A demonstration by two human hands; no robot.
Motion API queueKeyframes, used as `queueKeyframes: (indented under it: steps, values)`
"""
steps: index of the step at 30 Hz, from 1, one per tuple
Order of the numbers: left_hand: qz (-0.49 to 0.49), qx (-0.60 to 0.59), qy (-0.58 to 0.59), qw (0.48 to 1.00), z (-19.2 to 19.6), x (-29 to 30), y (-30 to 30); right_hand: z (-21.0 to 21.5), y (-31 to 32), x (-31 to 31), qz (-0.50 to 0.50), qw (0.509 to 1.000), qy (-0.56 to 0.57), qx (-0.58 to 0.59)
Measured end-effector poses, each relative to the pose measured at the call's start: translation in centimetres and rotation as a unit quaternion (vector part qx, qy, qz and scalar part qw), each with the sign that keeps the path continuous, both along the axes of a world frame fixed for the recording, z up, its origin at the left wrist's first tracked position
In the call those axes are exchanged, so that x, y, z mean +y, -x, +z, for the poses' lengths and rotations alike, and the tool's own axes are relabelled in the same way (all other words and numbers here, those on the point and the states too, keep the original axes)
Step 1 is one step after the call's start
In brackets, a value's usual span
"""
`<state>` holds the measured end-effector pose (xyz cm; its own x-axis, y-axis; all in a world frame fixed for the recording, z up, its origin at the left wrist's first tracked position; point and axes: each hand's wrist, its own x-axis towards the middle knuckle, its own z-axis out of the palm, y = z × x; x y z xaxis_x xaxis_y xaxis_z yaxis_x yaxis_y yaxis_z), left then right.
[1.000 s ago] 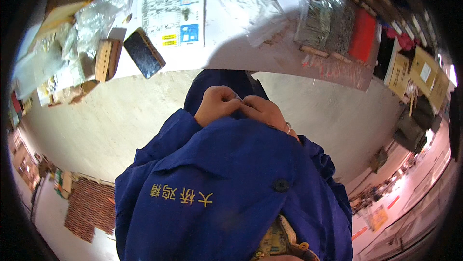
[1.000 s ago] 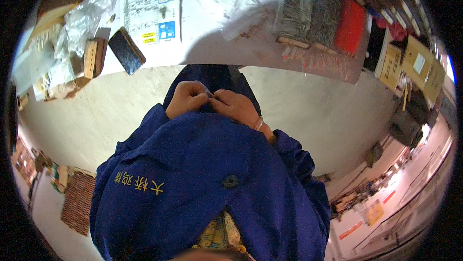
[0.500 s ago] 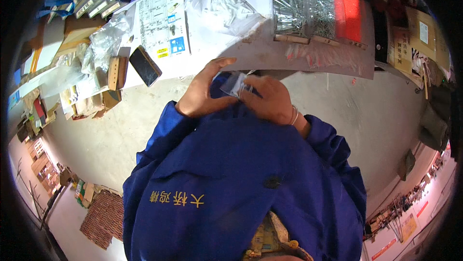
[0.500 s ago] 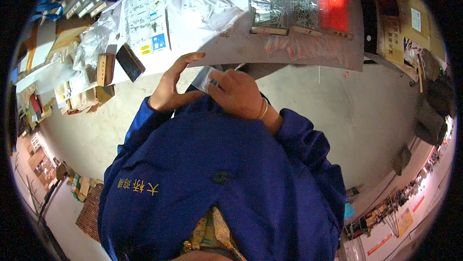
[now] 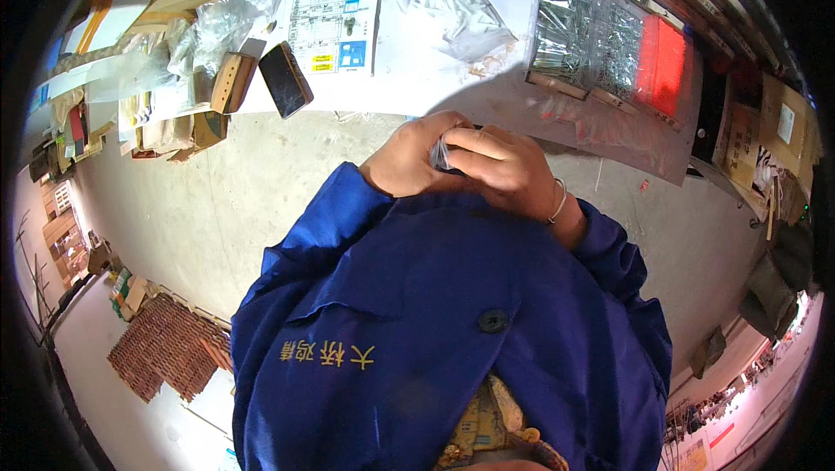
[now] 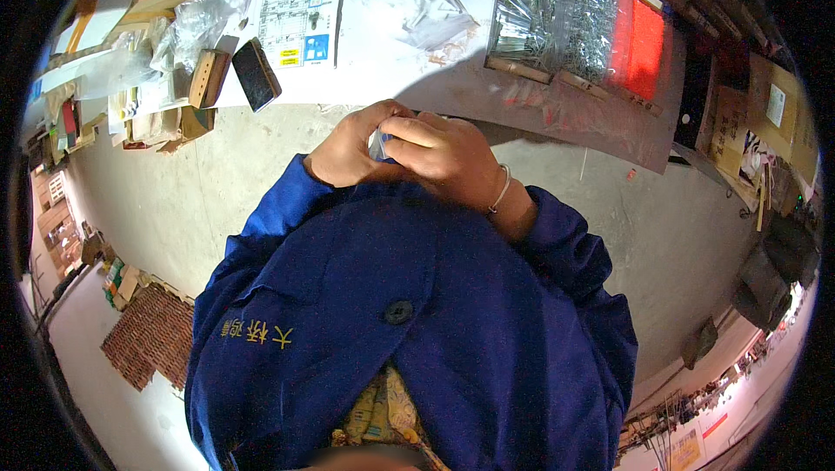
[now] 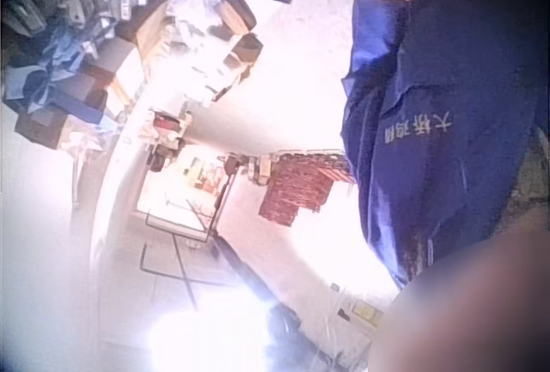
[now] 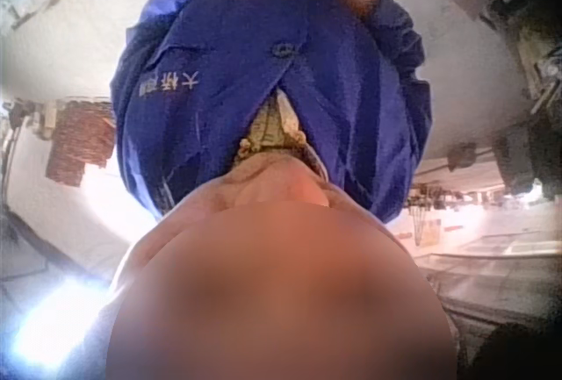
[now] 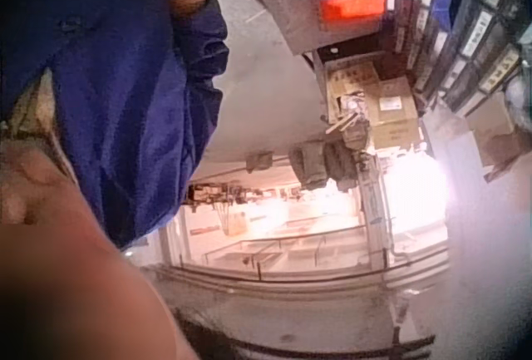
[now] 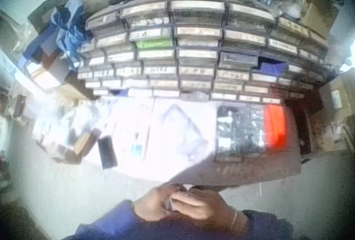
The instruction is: The person repeatedly picks small metal fasteners from labeled bins and places them into small clear plastic bags. They seal each bag and set it aside on the counter. The person also handles a red foam block and a printed instruction sheet during the process.
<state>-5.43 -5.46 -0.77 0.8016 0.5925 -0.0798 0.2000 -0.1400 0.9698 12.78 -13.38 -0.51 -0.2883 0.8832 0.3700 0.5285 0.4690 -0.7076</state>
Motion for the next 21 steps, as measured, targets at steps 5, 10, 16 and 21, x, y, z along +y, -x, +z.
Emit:
queueKeyframes:
  steps: [5,10,16,21]
  values:
    - [-0.043,0.042,0.085,0.995,-1.3,0.1,1.0,-0.7,0.4,0.9,0.054,0.998,0.034,0.031]
    - [0.052,-0.023,0.069,0.996,-1.9,0.3,2.3,-4.1,-0.8,1.5,-0.101,0.856,0.317,0.395]
    - [0.125,-0.010,0.080,0.989,-1.5,1.0,4.5,-15.9,-1.9,8.2,-0.279,0.950,0.135,-0.037]
    - [0.201,-0.005,0.126,0.972,-1.6,1.1,6.0,-19.6,-2.7,12.0,-0.390,0.897,0.172,-0.119]
